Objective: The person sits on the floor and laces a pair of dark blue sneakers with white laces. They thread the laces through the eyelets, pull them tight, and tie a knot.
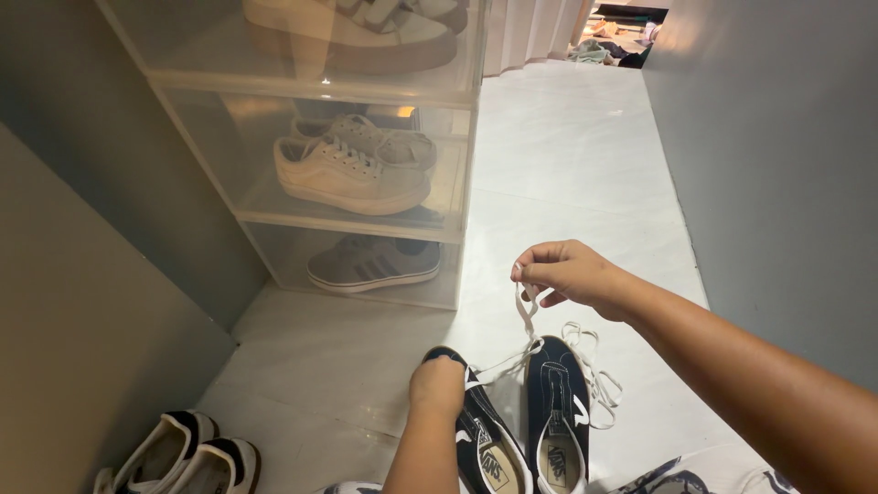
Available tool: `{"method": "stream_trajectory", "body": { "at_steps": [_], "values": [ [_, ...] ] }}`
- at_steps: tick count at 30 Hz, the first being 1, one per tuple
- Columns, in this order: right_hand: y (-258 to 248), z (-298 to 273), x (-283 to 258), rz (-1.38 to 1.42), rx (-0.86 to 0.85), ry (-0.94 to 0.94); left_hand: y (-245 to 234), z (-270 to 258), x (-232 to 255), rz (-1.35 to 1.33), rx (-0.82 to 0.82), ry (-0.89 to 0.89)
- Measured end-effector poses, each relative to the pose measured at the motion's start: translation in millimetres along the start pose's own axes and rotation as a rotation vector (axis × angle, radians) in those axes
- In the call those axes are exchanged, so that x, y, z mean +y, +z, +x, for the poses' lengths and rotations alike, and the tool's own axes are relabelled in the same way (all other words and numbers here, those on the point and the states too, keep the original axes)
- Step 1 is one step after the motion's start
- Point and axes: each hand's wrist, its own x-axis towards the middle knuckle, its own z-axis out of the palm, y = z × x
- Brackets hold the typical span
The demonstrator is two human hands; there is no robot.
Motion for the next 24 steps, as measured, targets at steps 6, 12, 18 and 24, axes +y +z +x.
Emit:
{"method": "stream_trajectory", "body": {
  "at_steps": [6, 12, 18, 24],
  "values": [
    [-5, -4, -2, -0.049, 0.034, 0.014, -2, -1, -2, -0.174, 0.036, -0.071],
    [-3, -8, -3, -0.019, -0.014, -0.009, -23, -9, -15, -0.341, -0.049, -0.157],
    [-6, -7, 1, -0.078, -0.010, -0.012, -24, -8, -6, -0.379, -0.063, -0.167],
    [-8, -7, 2, -0.070, -0.019, 0.001, -23, -3, -8, -0.433, -0.100, -0.202]
  ]
}}
